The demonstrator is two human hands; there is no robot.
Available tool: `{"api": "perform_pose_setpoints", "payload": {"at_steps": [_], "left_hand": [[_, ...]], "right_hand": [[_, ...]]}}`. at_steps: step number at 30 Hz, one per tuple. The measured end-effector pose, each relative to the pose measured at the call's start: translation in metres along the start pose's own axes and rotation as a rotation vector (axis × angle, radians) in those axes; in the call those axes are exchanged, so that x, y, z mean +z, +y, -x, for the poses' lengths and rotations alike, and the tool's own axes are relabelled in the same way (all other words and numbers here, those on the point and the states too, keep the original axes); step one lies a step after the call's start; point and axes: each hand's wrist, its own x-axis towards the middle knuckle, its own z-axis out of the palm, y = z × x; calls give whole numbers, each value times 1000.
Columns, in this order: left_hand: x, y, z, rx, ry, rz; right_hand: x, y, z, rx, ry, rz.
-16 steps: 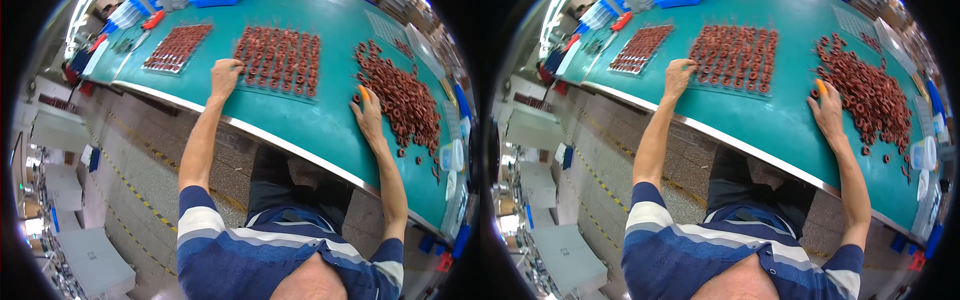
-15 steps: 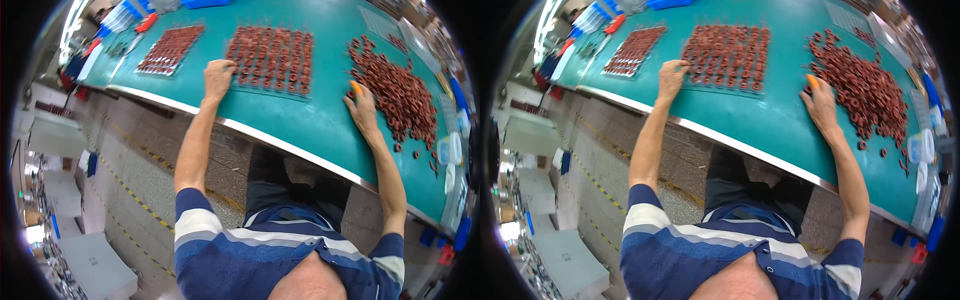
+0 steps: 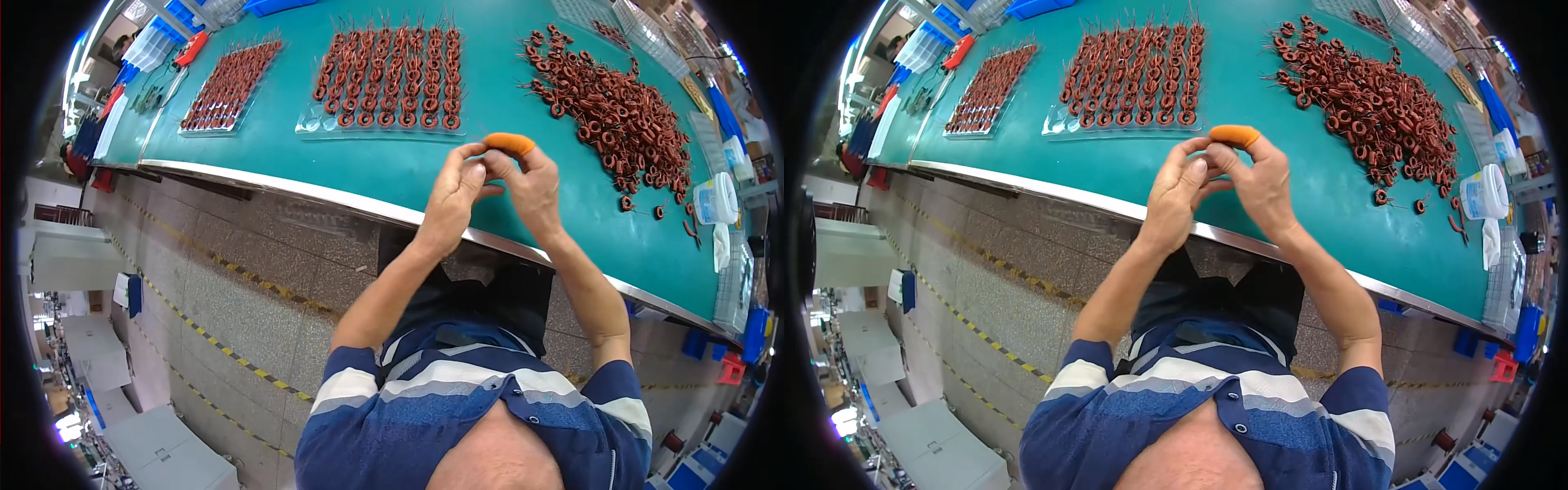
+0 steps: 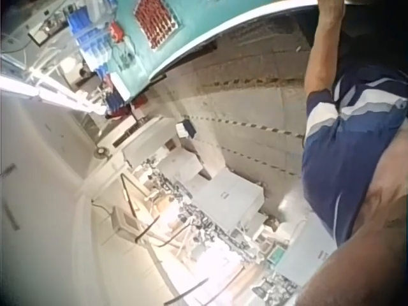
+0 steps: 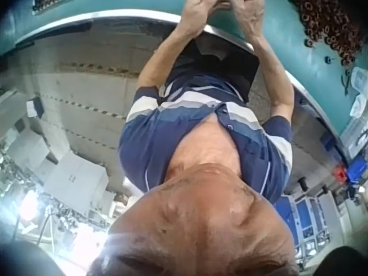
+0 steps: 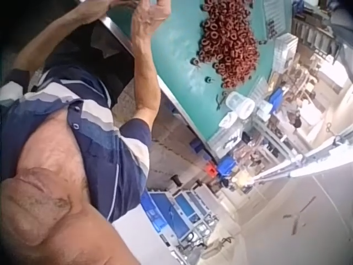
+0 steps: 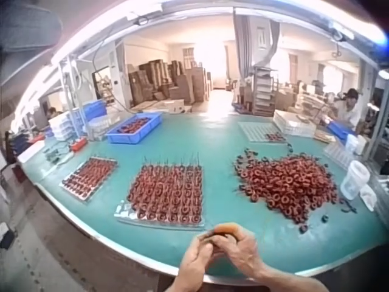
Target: Straightening the wires on toroidal electronic coils and organizing them into component trays at a factory workstation.
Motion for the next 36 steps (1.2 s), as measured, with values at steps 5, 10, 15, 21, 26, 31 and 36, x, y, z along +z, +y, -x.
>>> {"api": "perform_pose_setpoints", "payload": {"at_steps": [5,10,15,21,26,31,36], "left_hand": [[-13,-1,8,-11,61,215],[-18,14,10,-48,48,173],[-21,33,17,-270,-114,231],[-18,27,26,-531,-148,443],[-15,23,33,-562,-87,251],[-14,10,46,-19,-138,-176],[-9,4,48,-14,-130,-320]], "right_hand": [[12,4,16,-469,-39,427],[2,-4,24,-475,-106,372],[-9,-17,9,-734,-204,533],[-17,-23,15,-561,-274,468],[-27,-19,19,-363,-369,459],[-19,-22,23,-183,-381,368],[-26,-10,30,271,-347,11]]}}
